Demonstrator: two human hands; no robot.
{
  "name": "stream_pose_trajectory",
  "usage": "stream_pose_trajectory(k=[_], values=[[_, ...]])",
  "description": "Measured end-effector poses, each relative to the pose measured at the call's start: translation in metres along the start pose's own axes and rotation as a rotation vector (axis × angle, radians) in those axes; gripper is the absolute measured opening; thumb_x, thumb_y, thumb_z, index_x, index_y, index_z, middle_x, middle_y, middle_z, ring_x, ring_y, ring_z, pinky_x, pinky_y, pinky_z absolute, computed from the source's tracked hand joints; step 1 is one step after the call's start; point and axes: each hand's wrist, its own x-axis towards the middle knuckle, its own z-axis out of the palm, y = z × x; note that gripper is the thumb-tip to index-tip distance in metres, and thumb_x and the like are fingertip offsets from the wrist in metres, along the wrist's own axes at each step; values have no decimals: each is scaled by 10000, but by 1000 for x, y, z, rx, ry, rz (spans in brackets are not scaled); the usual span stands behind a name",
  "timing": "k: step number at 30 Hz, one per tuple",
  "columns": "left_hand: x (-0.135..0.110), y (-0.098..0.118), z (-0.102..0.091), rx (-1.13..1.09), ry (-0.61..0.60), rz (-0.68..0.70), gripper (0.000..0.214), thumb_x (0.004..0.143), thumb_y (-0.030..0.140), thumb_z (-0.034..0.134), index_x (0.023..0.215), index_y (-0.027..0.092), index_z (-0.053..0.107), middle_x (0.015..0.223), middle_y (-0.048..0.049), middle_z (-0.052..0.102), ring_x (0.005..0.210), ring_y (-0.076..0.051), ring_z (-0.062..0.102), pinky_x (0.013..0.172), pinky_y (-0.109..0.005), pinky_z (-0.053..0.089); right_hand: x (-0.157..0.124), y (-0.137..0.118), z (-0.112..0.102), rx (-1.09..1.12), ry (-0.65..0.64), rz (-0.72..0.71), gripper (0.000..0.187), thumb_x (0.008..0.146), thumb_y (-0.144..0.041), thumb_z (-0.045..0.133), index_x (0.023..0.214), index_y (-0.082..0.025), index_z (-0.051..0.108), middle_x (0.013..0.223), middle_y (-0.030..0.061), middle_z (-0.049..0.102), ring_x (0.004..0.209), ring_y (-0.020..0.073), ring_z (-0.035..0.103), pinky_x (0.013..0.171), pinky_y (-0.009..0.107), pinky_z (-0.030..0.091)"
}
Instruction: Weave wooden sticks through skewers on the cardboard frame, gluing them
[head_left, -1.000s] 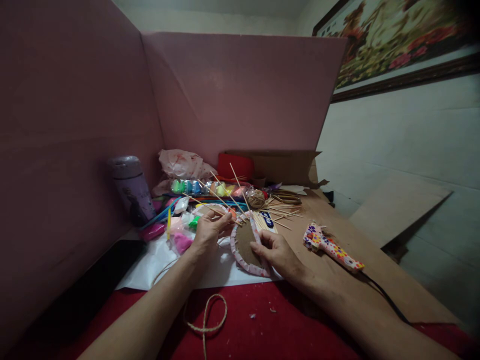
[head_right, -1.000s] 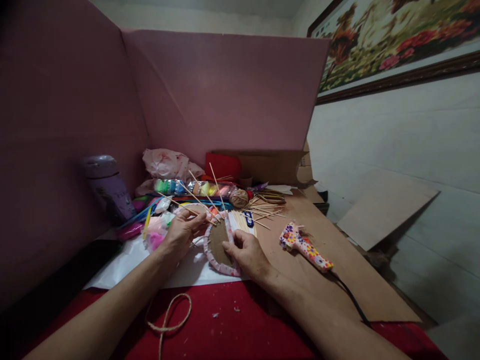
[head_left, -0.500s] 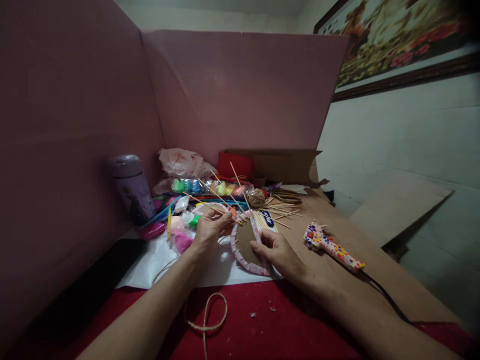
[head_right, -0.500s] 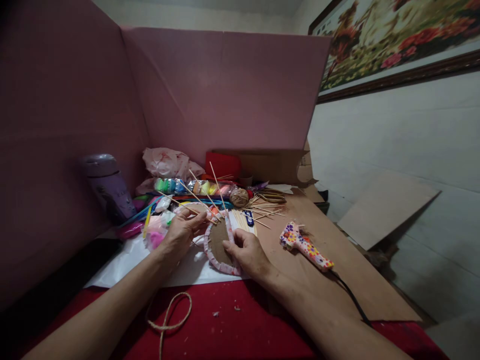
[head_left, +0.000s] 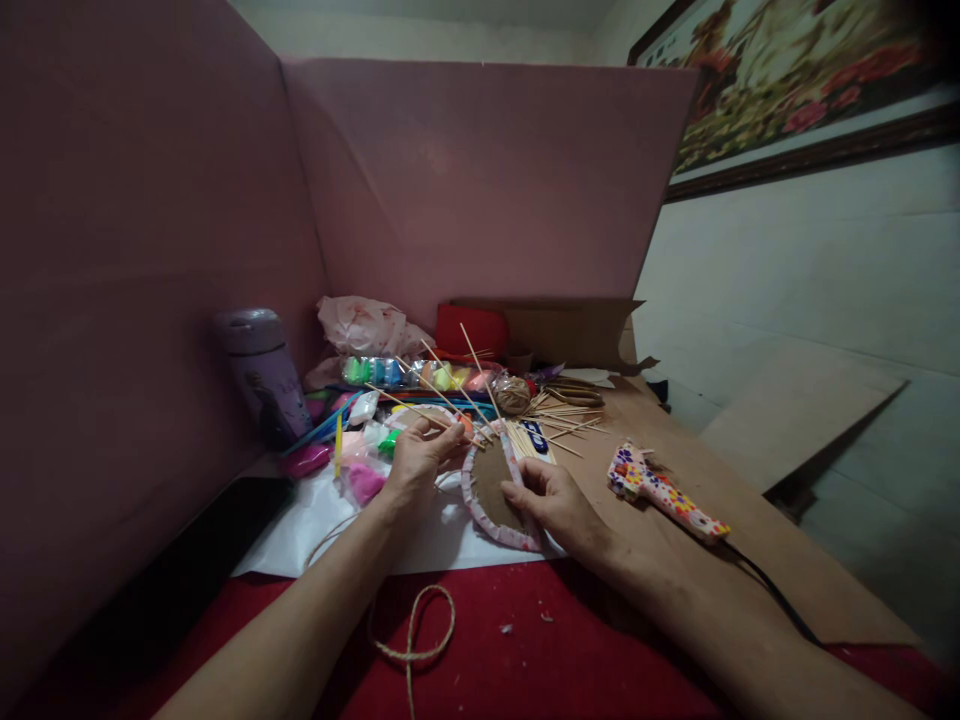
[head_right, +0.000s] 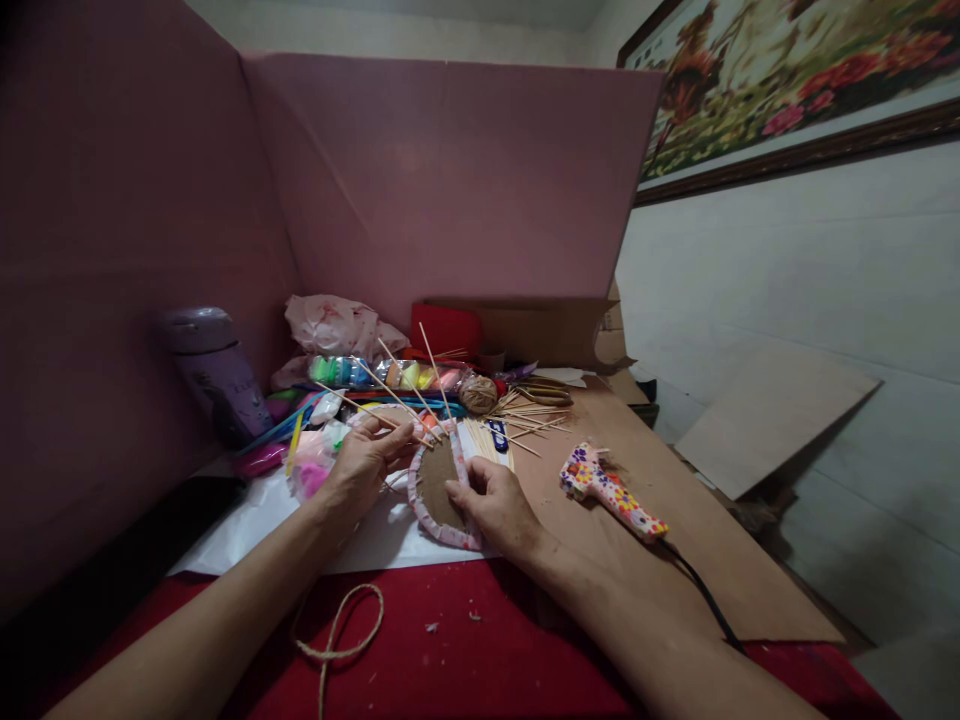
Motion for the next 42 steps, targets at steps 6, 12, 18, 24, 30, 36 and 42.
stream_pose_trajectory(k=[6, 12, 18, 24, 30, 36, 42], values=[[-1, 1, 1, 0, -2, 3, 357, 497, 290, 804, 673, 147, 528, 579, -10, 652, 510, -121, 608, 502, -219, 473, -2, -2, 0, -23, -4, 8, 214, 680, -361, 584, 656, -162, 508, 615, -16, 493, 566, 117, 430, 524, 241, 352], [-2, 1, 1, 1, 9, -6, 353, 501, 273, 802, 668, 147, 518, 583, -16, 657, 510, -125, 611, 505, -224, 478, -1, -1, -1, -10, 0, 16, 218, 674, -369, 600, 659, -170, 513, 618, -13, 521, 571, 125, 458, 531, 242, 373], [-1, 0, 1, -6, 7, -2, 359, 499, 278, 803, 673, 151, 517, 597, -21, 663, 528, -133, 620, 516, -232, 483, -1, -2, 0, 3, 4, 16, 220, 672, -366, 605, 639, -171, 508, 598, -21, 502, 549, 114, 441, 511, 234, 356], [-1, 0, 1, -1, 12, -2, 373, 481, 287, 810, 676, 153, 522, 600, -21, 663, 528, -135, 620, 523, -239, 484, -1, -1, 0, -5, 5, 2, 217, 672, -373, 609, 655, -174, 525, 613, -16, 521, 566, 123, 456, 520, 238, 367], [-1, 0, 1, -8, 10, -1, 373, 485, 285, 808, 674, 152, 514, 596, -15, 661, 522, -131, 616, 511, -232, 478, 1, 5, -1, -6, -8, 11, 211, 687, -369, 597, 654, -177, 515, 603, -16, 519, 562, 128, 462, 534, 245, 377], [-1, 0, 1, -1, 10, 0, 378, 477, 298, 810, 675, 154, 524, 588, -10, 655, 519, -134, 615, 509, -237, 476, 0, 3, -1, -11, 5, 6, 210, 681, -365, 605, 663, -169, 532, 614, -14, 528, 567, 124, 461, 530, 239, 373], [-2, 2, 3, 1, 15, 3, 378, 470, 298, 813, 666, 152, 525, 581, -9, 651, 513, -129, 611, 504, -228, 471, 0, 1, -1, -7, 3, -1, 208, 678, -367, 604, 651, -177, 523, 598, -20, 514, 559, 121, 448, 515, 234, 365]])
